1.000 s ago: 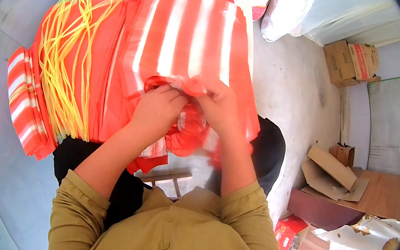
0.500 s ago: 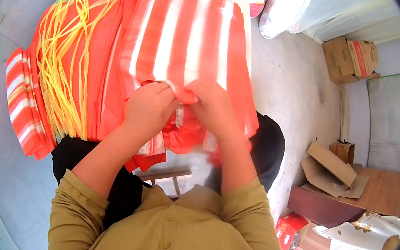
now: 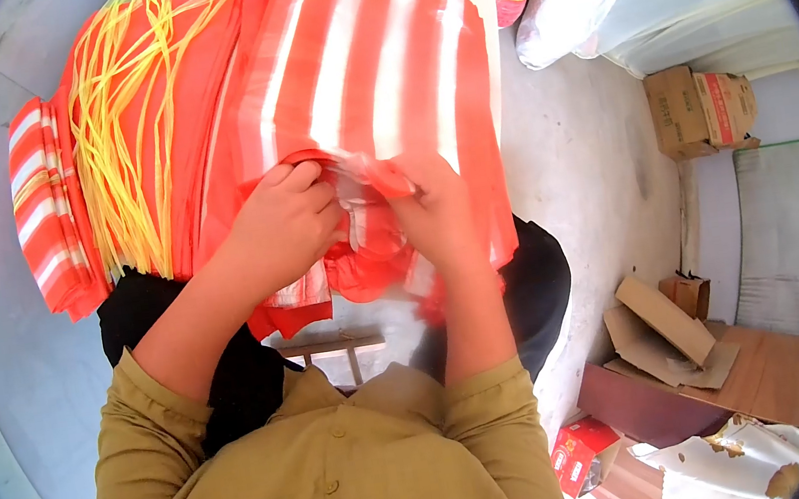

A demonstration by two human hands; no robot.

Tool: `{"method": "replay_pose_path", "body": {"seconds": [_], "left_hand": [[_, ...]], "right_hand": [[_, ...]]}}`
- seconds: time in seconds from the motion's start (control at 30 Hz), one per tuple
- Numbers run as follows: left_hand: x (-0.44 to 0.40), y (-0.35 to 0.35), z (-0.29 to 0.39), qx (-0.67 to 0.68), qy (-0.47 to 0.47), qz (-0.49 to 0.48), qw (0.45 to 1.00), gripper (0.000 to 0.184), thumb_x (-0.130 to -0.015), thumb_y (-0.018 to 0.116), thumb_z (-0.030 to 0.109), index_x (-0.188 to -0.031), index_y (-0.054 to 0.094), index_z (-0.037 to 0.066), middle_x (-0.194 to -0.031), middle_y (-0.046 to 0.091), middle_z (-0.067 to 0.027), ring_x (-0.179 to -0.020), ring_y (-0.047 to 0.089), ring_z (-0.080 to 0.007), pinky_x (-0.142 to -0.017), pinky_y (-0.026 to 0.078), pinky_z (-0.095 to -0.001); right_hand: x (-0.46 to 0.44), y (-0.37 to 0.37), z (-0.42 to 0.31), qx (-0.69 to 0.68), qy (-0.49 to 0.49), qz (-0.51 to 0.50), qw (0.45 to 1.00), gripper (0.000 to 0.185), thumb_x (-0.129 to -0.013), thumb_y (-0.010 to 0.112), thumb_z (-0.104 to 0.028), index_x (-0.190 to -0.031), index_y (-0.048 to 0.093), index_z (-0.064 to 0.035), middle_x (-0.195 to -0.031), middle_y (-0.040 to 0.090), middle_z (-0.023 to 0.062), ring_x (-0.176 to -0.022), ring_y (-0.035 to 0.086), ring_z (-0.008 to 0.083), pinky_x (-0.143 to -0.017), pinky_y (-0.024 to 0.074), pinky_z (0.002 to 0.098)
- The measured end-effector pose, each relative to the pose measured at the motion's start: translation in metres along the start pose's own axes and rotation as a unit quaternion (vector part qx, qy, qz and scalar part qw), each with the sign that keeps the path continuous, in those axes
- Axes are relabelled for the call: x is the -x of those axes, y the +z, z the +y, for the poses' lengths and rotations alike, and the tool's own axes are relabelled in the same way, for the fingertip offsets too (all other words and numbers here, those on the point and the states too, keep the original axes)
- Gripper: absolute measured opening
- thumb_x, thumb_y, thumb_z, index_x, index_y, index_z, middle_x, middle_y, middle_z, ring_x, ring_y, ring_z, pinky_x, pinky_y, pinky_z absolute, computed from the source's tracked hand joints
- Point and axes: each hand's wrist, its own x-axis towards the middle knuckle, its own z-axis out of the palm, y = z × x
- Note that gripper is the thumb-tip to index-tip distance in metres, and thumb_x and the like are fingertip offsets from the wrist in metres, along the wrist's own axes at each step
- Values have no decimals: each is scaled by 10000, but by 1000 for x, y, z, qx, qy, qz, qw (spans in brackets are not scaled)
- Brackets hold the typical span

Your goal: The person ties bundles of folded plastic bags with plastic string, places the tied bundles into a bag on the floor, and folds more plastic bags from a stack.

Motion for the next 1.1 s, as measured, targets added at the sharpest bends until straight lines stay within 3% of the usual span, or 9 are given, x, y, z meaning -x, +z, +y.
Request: {"method": "replay_pose_path", "body": {"seconds": [0.33, 0.4, 0.53, 0.57, 0.63, 0.73, 0.83, 1.0, 1.1], "left_hand": [[8, -2, 4, 36, -20, 42, 998, 321, -779, 792, 387, -891, 756, 88, -1010, 625, -16, -1115, 525, -217, -996, 413, -385], [6, -4, 6, 14, -27, 9, 999, 318, -797, 788, 372, -953, 756, 96, -1033, 647, -13, -1091, 544, -221, -965, 433, -387], [1, -19, 0, 31, -53, -48, 997, 248, -852, 769, 276, -1024, 753, 98, -1060, 674, -15, -1046, 591, -248, -889, 478, -388], [2, -20, -3, 81, -81, 27, 993, 235, -857, 772, 265, -1008, 745, 87, -1034, 671, -33, -1044, 597, -261, -892, 482, -398], [7, -23, -12, 180, -134, 175, 959, 215, -867, 778, 244, -976, 728, 66, -983, 663, -68, -1042, 610, -287, -898, 491, -416], [11, -31, -28, 265, -309, 301, 862, 317, -930, 751, 188, -1191, 678, 23, -1166, 651, -122, -1168, 609, -293, -997, 490, -414], [12, -18, -46, 458, -412, 289, 733, 452, -1051, 653, 277, -1426, 548, 47, -1348, 589, -72, -1225, 555, -171, -1024, 449, -337], [5, -16, -42, 578, -434, 244, 646, 639, -1076, 614, 337, -1575, 367, 24, -1465, 513, -89, -1340, 487, -175, -1118, 390, -326], [1, -17, -43, 630, -443, 250, 587, 661, -1081, 601, 358, -1590, 342, 26, -1502, 492, -95, -1376, 468, -175, -1130, 382, -334]], "right_hand": [[0, 4, -5, -12, 2, 14, 1000, 144, -976, 700, -78, -1100, 743, -20, -979, 690, 58, -914, 633, 157, -799, 505, 298], [-1, 7, -11, -32, 8, 26, 999, 67, -970, 690, -10, -1028, 716, 10, -931, 656, 7, -857, 590, 99, -758, 482, 259], [0, 6, 2, -72, 58, 34, 995, 71, -989, 684, -25, -1042, 721, 4, -936, 650, -14, -863, 582, 87, -758, 477, 254], [0, 6, 0, -80, 63, 36, 994, 74, -991, 683, -26, -1047, 722, 3, -936, 648, -18, -863, 580, 84, -757, 476, 251], [0, 8, 3, -83, 51, 39, 994, 80, -992, 683, -25, -1057, 722, 2, -937, 645, -24, -860, 575, 79, -753, 471, 244], [0, 11, 13, -78, 18, 46, 996, 91, -990, 685, -22, -1070, 721, 1, -943, 643, -28, -853, 566, 70, -748, 463, 233], [-1, 13, 11, -96, 28, 50, 994, 102, -989, 688, -21, -1082, 723, -2, -944, 646, -35, -838, 559, 62, -738, 458, 228], [-1, 8, 0, -130, 89, 39, 987, 124, -993, 685, -23, -1108, 727, -6, -896, 636, -54, -764, 533, 45, -672, 433, 224], [-3, 8, 10, -125, 68, 42, 989, 236, -937, 700, 4, -1172, 724, -1, -1013, 685, 7, -802, 611, 67, -664, 492, 245]]}}
